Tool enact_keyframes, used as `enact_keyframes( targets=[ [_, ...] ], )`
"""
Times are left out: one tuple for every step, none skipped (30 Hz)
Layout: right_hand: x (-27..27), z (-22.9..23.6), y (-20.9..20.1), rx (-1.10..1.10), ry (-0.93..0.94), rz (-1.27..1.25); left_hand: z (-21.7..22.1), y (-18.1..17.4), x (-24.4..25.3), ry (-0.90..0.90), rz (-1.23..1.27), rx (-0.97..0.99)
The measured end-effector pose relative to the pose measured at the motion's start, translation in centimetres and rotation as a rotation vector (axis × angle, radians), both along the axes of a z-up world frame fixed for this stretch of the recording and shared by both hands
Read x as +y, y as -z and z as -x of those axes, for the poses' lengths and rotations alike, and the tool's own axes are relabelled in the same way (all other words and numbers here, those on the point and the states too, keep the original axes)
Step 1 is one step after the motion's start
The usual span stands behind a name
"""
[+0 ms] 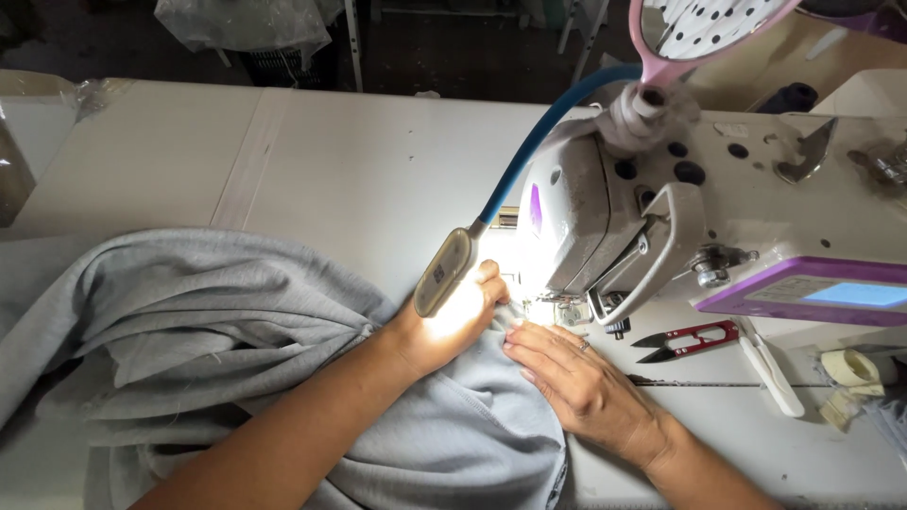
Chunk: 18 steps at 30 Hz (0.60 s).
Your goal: Trimming loose threads and adjusting fabric on a sewing machine using thread nippers.
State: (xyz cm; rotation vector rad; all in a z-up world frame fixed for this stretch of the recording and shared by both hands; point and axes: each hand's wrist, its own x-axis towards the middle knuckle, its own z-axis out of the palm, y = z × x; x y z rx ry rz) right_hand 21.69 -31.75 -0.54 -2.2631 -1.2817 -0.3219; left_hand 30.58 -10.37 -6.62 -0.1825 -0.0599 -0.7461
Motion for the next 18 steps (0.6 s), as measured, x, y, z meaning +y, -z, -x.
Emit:
enact_keyframes(
  targets=[
    [0.0, -0.2, 0.1, -0.046, 0.009, 0.009, -0.4, 0.0, 0.0, 0.088, 0.097, 0.048],
    [0.0, -0.4, 0.2, -0.094, 0.019, 0.016, -0.9, 0.0, 0.1, 0.177, 0.192, 0.094],
    [-0.1, -0.6, 0.3, -0.094, 0.021, 0.014, -1.4, -0.1, 0.1, 0.179, 0.190, 0.094],
    [-0.2, -0.7, 0.5, -0.121, 0.053, 0.040, -1.8, -0.1, 0.2, 0.202, 0.081, -0.048],
    [-0.3, -0.7, 0.6, -0.147, 0.084, 0.066, -2.2, -0.2, 0.3, 0.225, -0.028, -0.189],
    [-0.2, -0.9, 0.5, -0.146, 0.084, 0.066, -2.7, 0.2, 0.3, 0.225, -0.028, -0.188],
    [0.0, -1.0, 0.4, -0.210, 0.117, 0.054, -3.1, 0.6, 0.2, 0.175, -0.068, -0.202],
    [0.2, -1.1, 0.3, -0.274, 0.149, 0.041, -3.5, 1.0, 0.3, 0.124, -0.108, -0.215],
    [0.2, -1.2, 0.4, -0.273, 0.149, 0.041, -3.5, 0.6, 0.2, 0.124, -0.108, -0.214],
    [0.2, -1.3, 0.5, -0.287, 0.160, 0.032, -3.6, 0.2, 0.1, 0.052, -0.060, -0.345],
    [0.2, -1.4, 0.6, -0.302, 0.170, 0.023, -3.7, -0.2, 0.0, -0.022, -0.011, -0.475],
    [0.1, -1.5, 0.7, -0.302, 0.172, 0.025, -4.2, -0.3, -0.2, -0.020, -0.009, -0.475],
    [0.1, -1.5, 0.9, -0.306, 0.202, 0.017, -4.6, -0.5, -0.4, -0.016, 0.011, -0.507],
    [0.1, -1.5, 1.0, -0.308, 0.231, 0.009, -5.0, -0.6, -0.6, -0.013, 0.033, -0.537],
    [0.2, -1.6, 0.8, -0.308, 0.232, 0.011, -4.9, -0.5, -0.5, -0.012, 0.036, -0.536],
    [0.4, -1.7, 0.5, -0.263, 0.200, -0.059, -4.7, -0.3, -0.4, 0.020, 0.020, -0.504],
    [0.5, -1.8, 0.3, -0.217, 0.167, -0.128, -4.6, -0.2, -0.3, 0.052, 0.004, -0.471],
    [0.5, -1.4, 0.4, -0.218, 0.167, -0.123, -4.3, 0.0, -0.2, 0.052, 0.010, -0.471]
  ],
)
